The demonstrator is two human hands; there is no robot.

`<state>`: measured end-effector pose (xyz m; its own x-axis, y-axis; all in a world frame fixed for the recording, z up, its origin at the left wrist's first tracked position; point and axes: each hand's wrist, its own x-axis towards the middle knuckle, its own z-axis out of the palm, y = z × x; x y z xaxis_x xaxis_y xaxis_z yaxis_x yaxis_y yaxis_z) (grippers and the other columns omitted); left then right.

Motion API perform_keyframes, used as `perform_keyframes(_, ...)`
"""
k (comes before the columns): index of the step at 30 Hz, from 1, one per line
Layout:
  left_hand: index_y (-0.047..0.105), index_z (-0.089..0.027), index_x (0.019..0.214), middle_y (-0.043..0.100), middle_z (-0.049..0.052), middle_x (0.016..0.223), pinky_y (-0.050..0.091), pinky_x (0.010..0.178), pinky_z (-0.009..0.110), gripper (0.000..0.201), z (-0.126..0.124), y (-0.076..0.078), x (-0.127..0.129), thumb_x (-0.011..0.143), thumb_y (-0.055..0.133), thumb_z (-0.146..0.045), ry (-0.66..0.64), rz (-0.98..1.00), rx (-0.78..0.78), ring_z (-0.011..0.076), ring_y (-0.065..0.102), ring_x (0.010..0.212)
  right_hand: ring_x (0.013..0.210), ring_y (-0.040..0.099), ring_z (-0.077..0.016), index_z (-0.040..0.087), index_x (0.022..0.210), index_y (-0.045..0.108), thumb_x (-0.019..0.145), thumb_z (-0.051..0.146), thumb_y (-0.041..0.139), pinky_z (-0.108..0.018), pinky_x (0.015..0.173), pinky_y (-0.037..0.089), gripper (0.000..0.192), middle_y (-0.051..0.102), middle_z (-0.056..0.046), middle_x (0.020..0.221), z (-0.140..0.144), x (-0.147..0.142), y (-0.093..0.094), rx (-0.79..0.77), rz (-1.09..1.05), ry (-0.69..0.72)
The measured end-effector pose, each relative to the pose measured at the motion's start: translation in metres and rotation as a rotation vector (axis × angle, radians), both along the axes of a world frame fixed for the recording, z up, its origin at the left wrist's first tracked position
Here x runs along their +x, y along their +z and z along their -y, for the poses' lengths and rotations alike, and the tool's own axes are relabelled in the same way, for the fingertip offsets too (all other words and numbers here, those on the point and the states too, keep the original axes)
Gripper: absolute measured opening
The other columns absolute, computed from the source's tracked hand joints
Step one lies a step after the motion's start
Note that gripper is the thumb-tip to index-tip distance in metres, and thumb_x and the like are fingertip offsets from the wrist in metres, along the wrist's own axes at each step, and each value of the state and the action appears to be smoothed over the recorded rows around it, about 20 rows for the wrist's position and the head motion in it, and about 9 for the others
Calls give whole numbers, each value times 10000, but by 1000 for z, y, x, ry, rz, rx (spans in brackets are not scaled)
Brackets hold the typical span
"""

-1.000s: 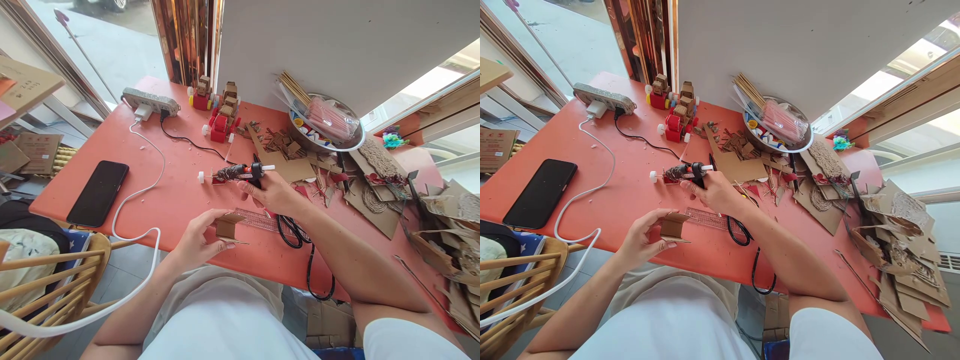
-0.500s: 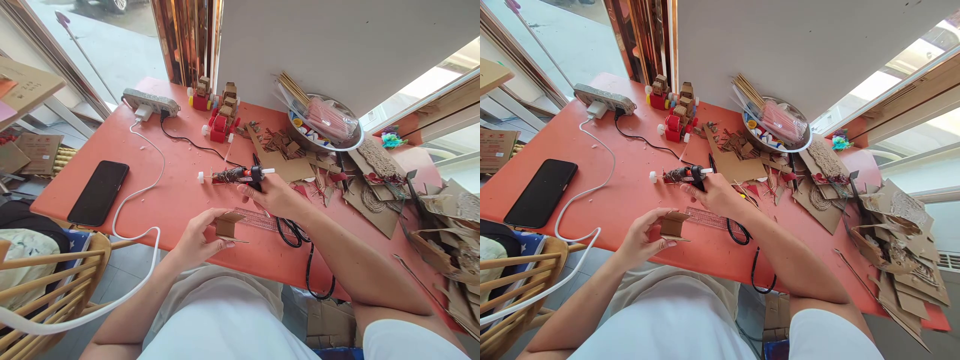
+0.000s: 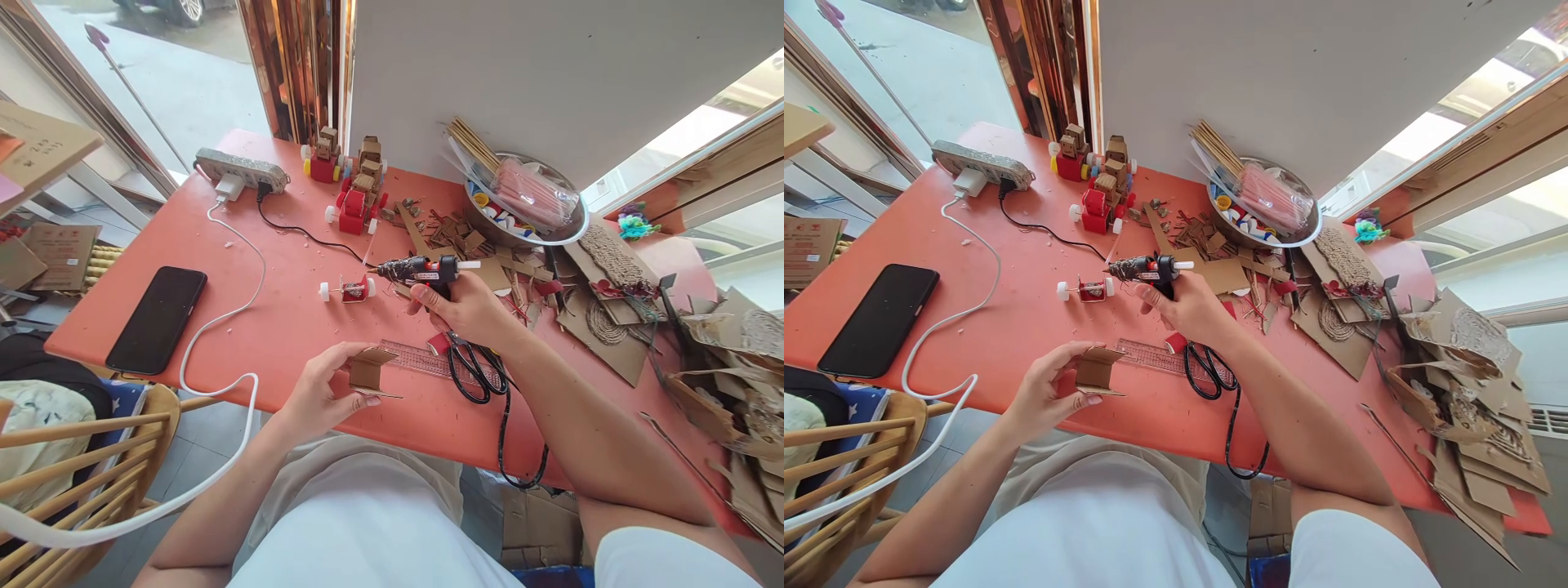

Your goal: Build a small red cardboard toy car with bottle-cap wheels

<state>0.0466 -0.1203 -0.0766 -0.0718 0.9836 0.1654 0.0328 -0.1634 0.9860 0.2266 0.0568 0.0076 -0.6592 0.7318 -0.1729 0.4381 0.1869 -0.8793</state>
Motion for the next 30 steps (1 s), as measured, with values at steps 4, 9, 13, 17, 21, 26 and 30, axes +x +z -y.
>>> perform_keyframes(4, 782, -236, 1248, 853, 98, 1192, 667, 876, 321, 434, 0, 2, 0, 820, 854, -253, 0, 10, -9, 254, 817, 1065, 444, 487, -113, 202, 803, 683, 753, 935, 657, -294, 448, 406, 735, 727, -58, 697, 2, 0, -4, 24, 21, -26)
perform_keyframes(9, 783, -235, 1246, 854, 96, 1185, 658, 836, 296, 433, 0, 2, 0, 820, 853, -255, 10, -7, -17, 244, 817, 1044, 453, 495, -120, 217, 759, 656, 807, 904, 616, -296, 477, 395, 690, 707, -50, 665, 1, -1, -8, 68, 55, -4)
perform_keyframes(13, 784, -225, 1232, 852, 110, 1180, 659, 830, 314, 420, 0, 1, -1, 824, 861, -291, 12, -33, -27, 252, 813, 1029, 449, 500, -127, 222, 727, 641, 850, 859, 598, -293, 497, 405, 650, 647, -24, 585, -1, -1, -8, 103, 78, 15)
perform_keyframes(17, 776, -230, 1246, 852, 101, 1191, 663, 858, 314, 422, -1, 1, -1, 833, 855, -264, -11, -11, 8, 239, 816, 1040, 449, 490, -122, 199, 861, 719, 886, 803, 605, -284, 491, 413, 615, 693, -31, 648, 0, -2, -7, 110, 70, 27)
perform_keyframes(21, 779, -224, 1241, 852, 114, 1194, 669, 850, 332, 426, 0, 2, -1, 826, 856, -281, -10, -14, -24, 258, 818, 1047, 453, 477, -120, 193, 933, 744, 899, 762, 617, -288, 495, 416, 584, 726, -48, 717, 1, -3, -7, 117, 57, 35)
perform_keyframes(26, 777, -238, 1243, 851, 106, 1188, 661, 863, 334, 426, 0, 1, -1, 830, 867, -288, -4, -27, -12, 257, 814, 1042, 502, 518, -143, 202, 897, 751, 921, 743, 619, -294, 516, 430, 557, 729, -53, 711, 1, -3, -8, 139, 55, 44)
perform_keyframes(30, 775, -230, 1248, 847, 114, 1195, 655, 833, 324, 431, 0, -1, -1, 835, 868, -315, 1, -39, -24, 258, 810, 1040, 556, 568, -163, 199, 878, 760, 943, 719, 618, -292, 539, 441, 543, 722, -57, 700, 0, -3, -9, 175, 67, 50)
